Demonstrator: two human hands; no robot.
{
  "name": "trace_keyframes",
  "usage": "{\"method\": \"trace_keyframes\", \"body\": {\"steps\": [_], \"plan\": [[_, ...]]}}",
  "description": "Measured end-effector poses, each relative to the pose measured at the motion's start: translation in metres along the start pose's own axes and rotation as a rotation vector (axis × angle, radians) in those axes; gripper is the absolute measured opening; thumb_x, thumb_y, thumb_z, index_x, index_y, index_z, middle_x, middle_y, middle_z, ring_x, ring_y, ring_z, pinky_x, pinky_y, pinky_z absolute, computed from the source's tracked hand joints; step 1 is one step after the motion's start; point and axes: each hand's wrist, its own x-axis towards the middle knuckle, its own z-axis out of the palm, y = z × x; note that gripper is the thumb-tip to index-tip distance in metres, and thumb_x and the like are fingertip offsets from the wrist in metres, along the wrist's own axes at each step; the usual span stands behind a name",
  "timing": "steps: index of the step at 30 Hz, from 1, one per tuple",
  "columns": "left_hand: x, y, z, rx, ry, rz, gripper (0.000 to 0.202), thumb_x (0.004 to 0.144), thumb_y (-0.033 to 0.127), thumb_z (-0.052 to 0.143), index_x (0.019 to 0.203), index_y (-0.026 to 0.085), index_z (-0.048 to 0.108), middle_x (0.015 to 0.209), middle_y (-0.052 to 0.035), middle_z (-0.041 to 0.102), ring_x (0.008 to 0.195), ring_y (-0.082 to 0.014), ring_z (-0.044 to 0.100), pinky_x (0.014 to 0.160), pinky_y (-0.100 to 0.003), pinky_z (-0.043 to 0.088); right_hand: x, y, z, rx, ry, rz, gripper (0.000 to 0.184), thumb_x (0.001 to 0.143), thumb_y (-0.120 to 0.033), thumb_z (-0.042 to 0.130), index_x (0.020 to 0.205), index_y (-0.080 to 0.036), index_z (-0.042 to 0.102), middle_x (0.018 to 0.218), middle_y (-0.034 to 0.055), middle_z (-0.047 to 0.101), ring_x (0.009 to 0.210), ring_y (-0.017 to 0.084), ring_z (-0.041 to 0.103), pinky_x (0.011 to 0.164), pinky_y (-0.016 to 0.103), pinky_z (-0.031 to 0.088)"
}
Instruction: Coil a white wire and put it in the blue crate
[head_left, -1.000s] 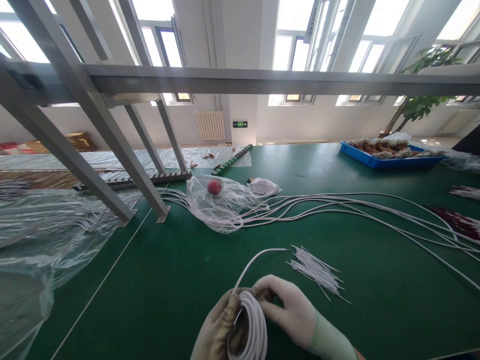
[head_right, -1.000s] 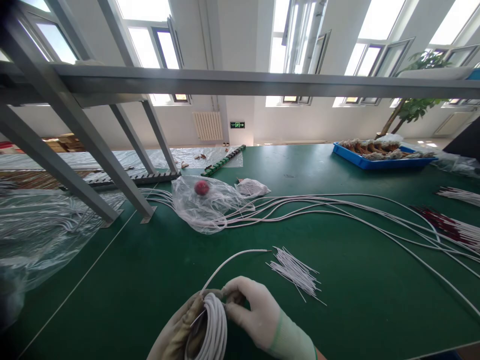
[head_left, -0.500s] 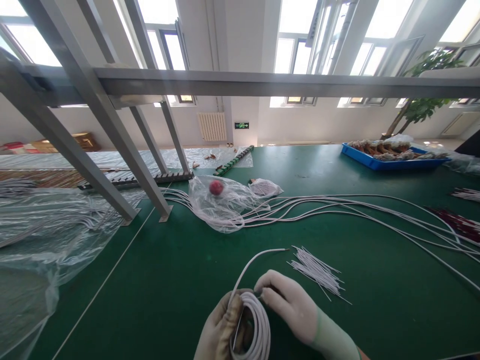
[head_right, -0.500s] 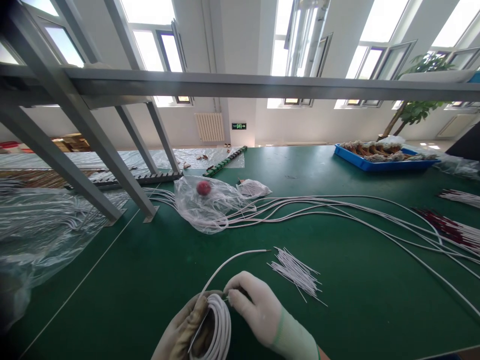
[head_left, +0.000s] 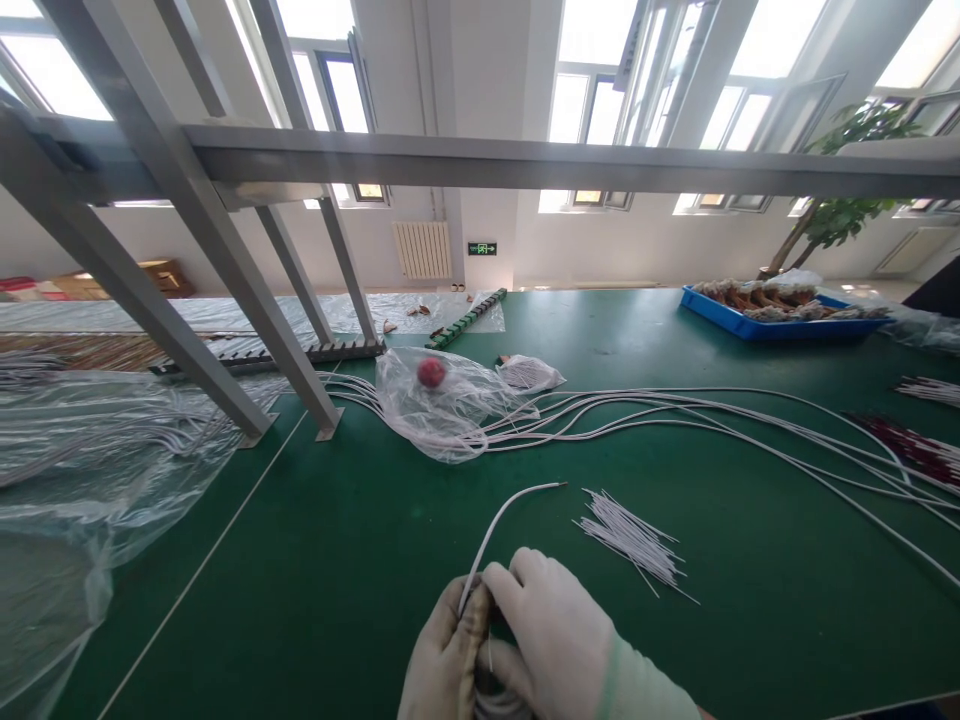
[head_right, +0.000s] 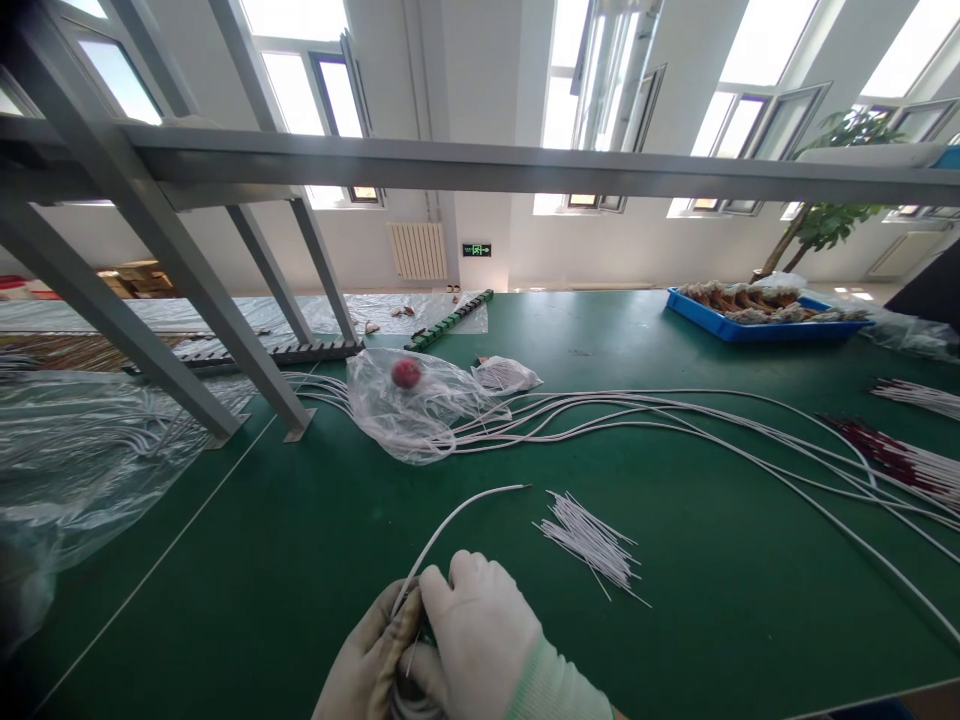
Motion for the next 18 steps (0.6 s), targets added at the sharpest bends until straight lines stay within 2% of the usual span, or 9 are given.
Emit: {"method": "trace_keyframes", "body": {"steps": [2,4,7,8,10,12,14,16,18], "plan": [[-0.001,-0.002,-0.002,-0.04,0.009,0.013,0.043,0.069,0.049,0.089,0.098,0.023,0.069,0.113,-0.0113,0.073,0.121,-0.0399,0.062,0.105,-0.049,0.049,0.0,0.006,0.004,-0.02,0.086,-0.063,0.021,0.103,-0.029,0.047,0.116,-0.021,0.062,0.104,0.0098,0.056,0.091,0.029,0.056,0.075,0.042,0.048],[-0.003,-0.004,0.0,-0.07,0.018,0.076,0.041,0.07,0.047,0.089,0.097,0.023,0.071,0.112,-0.0115,0.074,0.121,-0.0399,0.063,0.107,-0.049,0.049,0.001,0.016,0.005,0.067,0.161,-0.14,0.024,0.105,-0.025,0.042,0.11,-0.02,0.065,0.1,0.008,0.055,0.087,0.025,0.056,0.073,0.037,0.046],[-0.005,-0.005,0.0,-0.039,-0.017,0.133,0.047,0.067,0.051,0.091,0.098,0.021,0.073,0.107,-0.0115,0.075,0.115,-0.039,0.066,0.104,-0.048,0.051,0.004,0.033,-0.001,0.296,0.129,-0.251,0.025,0.104,-0.028,0.05,0.112,-0.023,0.073,0.096,0.0052,0.056,0.083,0.021,0.057,0.07,0.032,0.046],[-0.005,-0.005,0.0,-0.016,-0.061,0.118,0.05,0.066,0.055,0.091,0.098,0.02,0.074,0.103,-0.0111,0.075,0.11,-0.0382,0.067,0.101,-0.047,0.052,0.005,0.036,-0.006,0.364,0.114,-0.278,0.023,0.103,-0.029,0.055,0.11,-0.025,0.077,0.094,0.0043,0.057,0.082,0.02,0.058,0.07,0.031,0.046],[-0.004,-0.004,-0.002,0.042,-0.164,0.067,0.058,0.065,0.066,0.088,0.095,0.018,0.075,0.086,-0.0077,0.073,0.088,-0.0328,0.069,0.088,-0.044,0.055,0.007,0.041,-0.016,0.482,0.094,-0.301,0.018,0.099,-0.028,0.065,0.101,-0.026,0.082,0.09,0.0027,0.061,0.081,0.018,0.059,0.07,0.03,0.047],[-0.005,-0.001,-0.002,0.066,-0.248,0.018,0.063,0.062,0.071,0.087,0.093,0.018,0.075,0.069,-0.0018,0.066,0.064,-0.0233,0.06,0.069,-0.036,0.052,0.007,0.041,-0.026,0.587,0.074,-0.288,0.014,0.095,-0.027,0.071,0.093,-0.025,0.085,0.088,0.002,0.066,0.079,0.018,0.061,0.07,0.029,0.049],[-0.008,0.002,0.002,0.042,-0.272,-0.022,0.067,0.058,0.074,0.088,0.092,0.018,0.076,0.064,0.0013,0.061,0.055,-0.017,0.05,0.059,-0.032,0.045,0.007,0.039,-0.032,0.664,0.051,-0.265,0.013,0.093,-0.027,0.073,0.089,-0.023,0.085,0.086,0.0016,0.069,0.077,0.018,0.062,0.07,0.029,0.05],[-0.013,0.005,0.009,-0.036,-0.247,-0.03,0.068,0.051,0.071,0.093,0.089,0.017,0.076,0.069,0.0002,0.064,0.062,-0.0172,0.054,0.065,-0.031,0.048,0.006,0.038,-0.034,0.706,0.039,-0.232,0.014,0.092,-0.025,0.073,0.085,-0.023,0.085,0.085,0.0012,0.07,0.075,0.017,0.062,0.069,0.029,0.05],[-0.017,0.006,0.016,-0.104,-0.219,-0.009,0.071,0.043,0.067,0.097,0.087,0.016,0.076,0.073,-0.0024,0.068,0.075,-0.0217,0.062,0.081,-0.035,0.052,0.005,0.039,-0.033,0.723,0.045,-0.207,0.012,0.089,-0.022,0.074,0.084,-0.022,0.085,0.083,0.0007,0.07,0.074,0.017,0.062,0.068,0.028,0.05]]}}
